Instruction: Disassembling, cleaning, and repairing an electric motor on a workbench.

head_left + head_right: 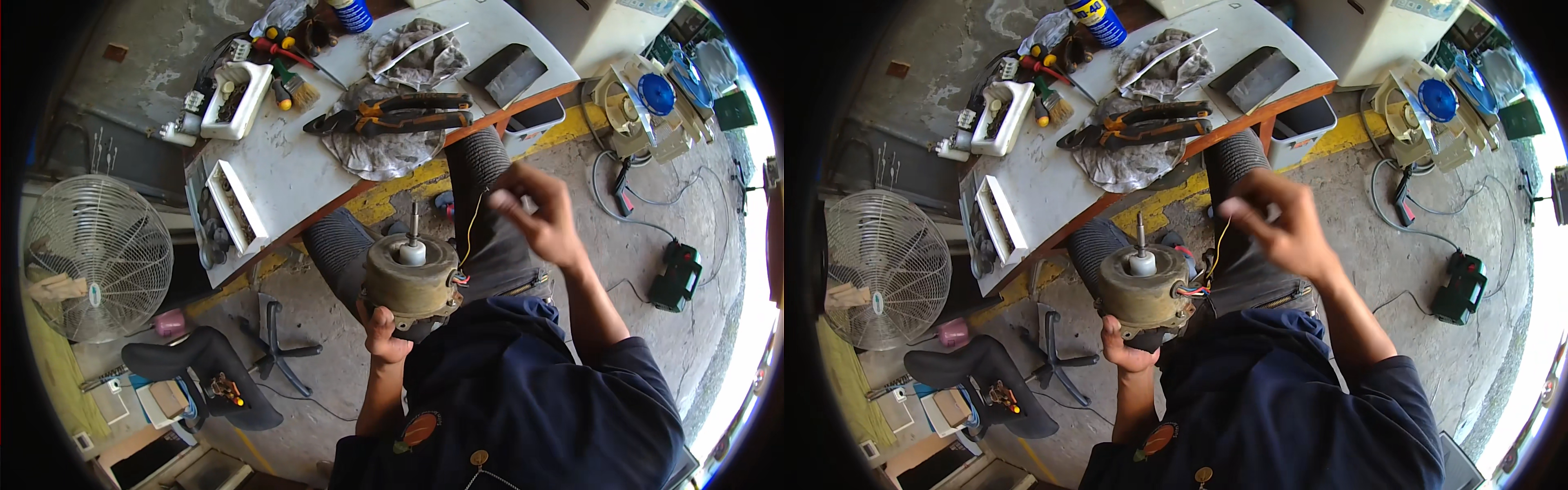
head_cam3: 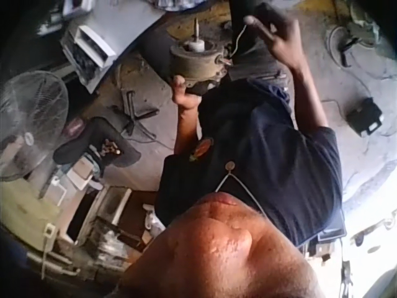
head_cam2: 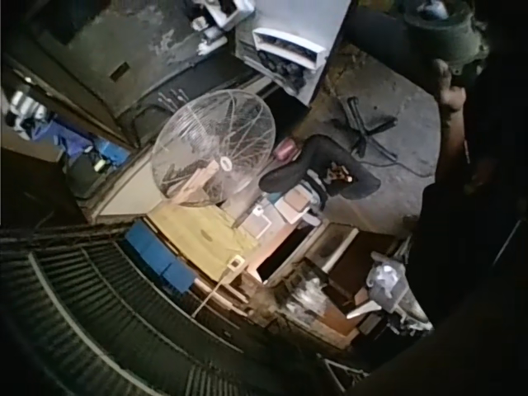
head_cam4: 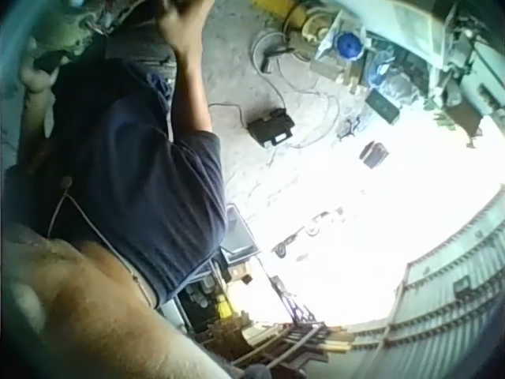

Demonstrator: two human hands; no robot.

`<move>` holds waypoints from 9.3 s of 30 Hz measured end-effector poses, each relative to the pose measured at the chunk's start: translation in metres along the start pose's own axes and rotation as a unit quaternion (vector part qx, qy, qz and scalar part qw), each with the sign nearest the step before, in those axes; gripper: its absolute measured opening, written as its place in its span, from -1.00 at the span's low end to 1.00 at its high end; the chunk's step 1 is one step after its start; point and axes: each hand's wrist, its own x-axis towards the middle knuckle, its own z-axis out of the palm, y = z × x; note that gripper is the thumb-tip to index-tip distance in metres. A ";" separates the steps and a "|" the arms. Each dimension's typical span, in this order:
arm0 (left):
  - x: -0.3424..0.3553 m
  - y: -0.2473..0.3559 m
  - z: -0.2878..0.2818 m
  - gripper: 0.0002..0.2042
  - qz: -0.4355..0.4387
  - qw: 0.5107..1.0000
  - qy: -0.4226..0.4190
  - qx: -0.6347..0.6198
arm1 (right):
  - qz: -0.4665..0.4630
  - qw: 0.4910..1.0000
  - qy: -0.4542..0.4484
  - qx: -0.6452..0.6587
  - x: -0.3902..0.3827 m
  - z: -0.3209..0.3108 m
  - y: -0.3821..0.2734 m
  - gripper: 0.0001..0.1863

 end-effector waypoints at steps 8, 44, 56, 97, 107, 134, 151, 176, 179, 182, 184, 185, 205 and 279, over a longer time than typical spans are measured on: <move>-0.008 -0.002 0.020 -0.36 -0.025 0.998 -0.012 0.056 | -0.130 0.974 -0.183 0.036 0.026 0.046 -0.015 -0.75; 0.012 0.017 0.072 -0.38 -0.143 0.967 -0.027 -0.207 | -0.001 0.995 -0.049 0.089 -0.004 0.000 -0.011 -0.70; 0.011 0.032 0.060 -0.37 -0.161 0.974 -0.102 -0.118 | -0.311 0.896 -0.235 -0.211 0.036 0.040 -0.045 -0.74; 0.066 0.073 0.146 -0.47 0.146 0.872 0.101 0.456 | -0.105 0.941 -0.139 0.291 0.045 0.082 0.022 0.25; 0.011 0.052 0.161 -0.47 0.147 0.898 0.172 0.377 | -0.190 0.968 0.033 0.159 0.023 0.135 0.000 0.24; 0.077 0.059 0.114 -0.33 0.019 0.999 -0.029 0.006 | -0.302 0.933 0.022 -0.192 -0.012 0.106 -0.050 0.13; 0.097 0.038 0.079 -0.20 -0.115 0.920 -0.277 -0.253 | 0.273 0.850 -0.306 0.330 -0.059 0.070 -0.010 -0.85; 0.121 0.016 0.060 -0.56 -0.199 0.975 -0.099 0.004 | 0.288 0.909 -0.148 0.263 -0.052 0.079 -0.002 -0.77; 0.124 0.017 0.058 -0.62 -0.209 0.974 -0.089 -0.004 | 0.295 0.908 -0.152 0.256 -0.049 0.080 -0.005 -0.76; 0.124 0.024 0.060 -0.70 -0.226 0.971 -0.077 -0.016 | 0.307 0.905 -0.163 0.246 -0.046 0.083 -0.007 -0.75; 0.124 0.032 0.068 -0.70 -0.230 0.971 -0.069 0.003 | 0.309 0.902 -0.160 0.254 -0.046 0.085 -0.012 -0.74; 0.125 0.038 0.072 -0.70 -0.231 0.971 -0.062 0.022 | 0.309 0.901 -0.159 0.260 -0.046 0.086 -0.015 -0.74; 0.037 0.024 0.085 -0.57 -0.025 0.969 0.146 0.199 | 0.314 0.881 -0.141 0.324 -0.048 0.090 -0.011 -0.76; 0.023 0.044 0.114 -0.66 -0.272 0.952 -0.038 0.135 | -0.305 0.729 -0.271 -0.549 0.216 0.358 -0.089 -0.86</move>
